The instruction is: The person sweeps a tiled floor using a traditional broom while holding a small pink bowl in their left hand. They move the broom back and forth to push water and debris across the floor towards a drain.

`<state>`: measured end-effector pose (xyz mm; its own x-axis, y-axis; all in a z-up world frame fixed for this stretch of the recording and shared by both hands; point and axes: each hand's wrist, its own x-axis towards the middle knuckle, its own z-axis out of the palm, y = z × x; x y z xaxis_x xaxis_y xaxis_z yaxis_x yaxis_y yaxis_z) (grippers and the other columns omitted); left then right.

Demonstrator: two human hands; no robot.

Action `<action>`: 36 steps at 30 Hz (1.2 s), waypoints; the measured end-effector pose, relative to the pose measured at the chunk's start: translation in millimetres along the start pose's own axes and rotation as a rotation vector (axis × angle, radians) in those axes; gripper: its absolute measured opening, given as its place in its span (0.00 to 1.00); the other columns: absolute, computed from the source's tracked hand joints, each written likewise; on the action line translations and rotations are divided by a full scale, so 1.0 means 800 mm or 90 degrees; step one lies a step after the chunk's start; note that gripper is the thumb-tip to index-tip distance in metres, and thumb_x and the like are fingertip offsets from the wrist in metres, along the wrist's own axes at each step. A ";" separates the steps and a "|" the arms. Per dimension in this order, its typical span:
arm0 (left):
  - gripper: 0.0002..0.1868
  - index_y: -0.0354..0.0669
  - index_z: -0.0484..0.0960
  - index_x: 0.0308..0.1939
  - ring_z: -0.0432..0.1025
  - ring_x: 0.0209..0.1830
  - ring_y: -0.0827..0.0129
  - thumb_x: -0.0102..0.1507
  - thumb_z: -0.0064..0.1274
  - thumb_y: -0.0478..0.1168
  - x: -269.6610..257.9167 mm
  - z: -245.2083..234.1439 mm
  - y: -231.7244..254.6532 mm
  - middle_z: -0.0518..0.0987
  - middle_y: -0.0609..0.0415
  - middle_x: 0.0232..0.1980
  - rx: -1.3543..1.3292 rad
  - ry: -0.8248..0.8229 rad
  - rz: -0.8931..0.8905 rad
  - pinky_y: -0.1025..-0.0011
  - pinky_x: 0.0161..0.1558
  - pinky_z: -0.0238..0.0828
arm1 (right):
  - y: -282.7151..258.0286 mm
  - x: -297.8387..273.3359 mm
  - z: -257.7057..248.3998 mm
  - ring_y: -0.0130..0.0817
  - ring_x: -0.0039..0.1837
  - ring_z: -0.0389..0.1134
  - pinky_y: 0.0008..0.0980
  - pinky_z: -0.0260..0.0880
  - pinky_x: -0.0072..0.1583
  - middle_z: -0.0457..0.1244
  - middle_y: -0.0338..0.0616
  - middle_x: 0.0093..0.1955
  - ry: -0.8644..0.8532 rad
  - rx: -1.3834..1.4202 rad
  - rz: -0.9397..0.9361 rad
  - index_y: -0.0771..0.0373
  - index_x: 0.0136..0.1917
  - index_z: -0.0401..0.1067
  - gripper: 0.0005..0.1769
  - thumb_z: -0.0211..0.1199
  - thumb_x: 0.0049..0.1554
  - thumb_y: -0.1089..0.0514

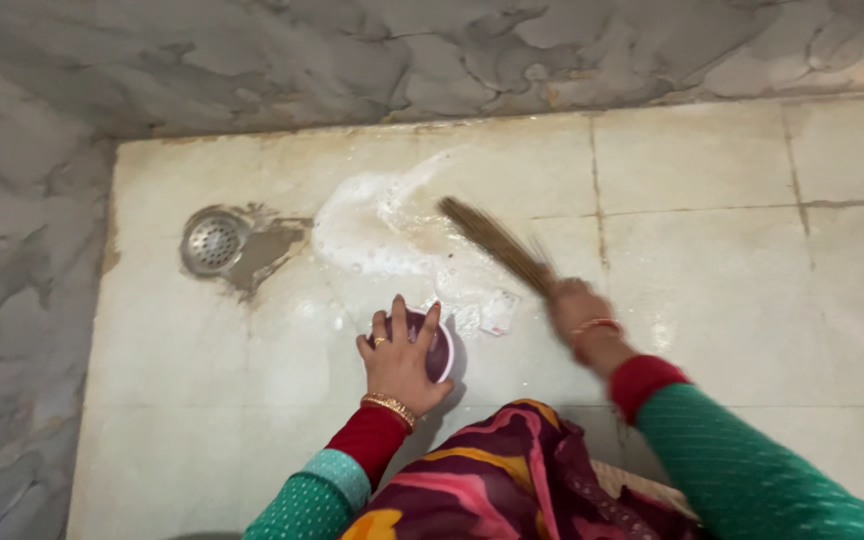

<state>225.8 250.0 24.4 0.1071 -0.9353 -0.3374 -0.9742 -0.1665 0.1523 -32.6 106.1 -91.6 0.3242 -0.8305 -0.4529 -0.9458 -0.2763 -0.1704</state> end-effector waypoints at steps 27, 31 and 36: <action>0.65 0.69 0.45 0.79 0.45 0.75 0.27 0.44 0.69 0.63 -0.069 0.011 -0.062 0.43 0.31 0.79 -0.023 0.014 -0.219 0.28 0.62 0.48 | -0.161 -0.066 -0.020 0.51 0.63 0.66 0.41 0.71 0.64 0.57 0.60 0.67 -0.209 -0.056 -0.303 0.41 0.85 0.35 0.40 0.44 0.66 0.62; 0.65 0.67 0.43 0.80 0.45 0.76 0.28 0.46 0.66 0.64 -0.065 0.015 -0.064 0.41 0.30 0.80 -0.002 -0.004 -0.219 0.27 0.61 0.48 | -0.205 -0.051 -0.007 0.52 0.65 0.65 0.39 0.70 0.64 0.57 0.61 0.67 -0.192 -0.151 -0.394 0.43 0.85 0.36 0.47 0.47 0.61 0.71; 0.64 0.64 0.42 0.80 0.44 0.76 0.29 0.47 0.64 0.67 -0.063 0.020 -0.065 0.39 0.27 0.79 0.016 -0.016 -0.205 0.28 0.61 0.48 | -0.170 0.000 -0.030 0.53 0.67 0.65 0.42 0.68 0.67 0.56 0.60 0.71 -0.093 0.007 -0.103 0.44 0.85 0.38 0.41 0.45 0.64 0.65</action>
<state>268.3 310.7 18.8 0.4055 -0.8282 -0.3870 -0.8959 -0.4442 0.0119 95.3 131.8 -47.4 0.4716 -0.6965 -0.5408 -0.8812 -0.3942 -0.2608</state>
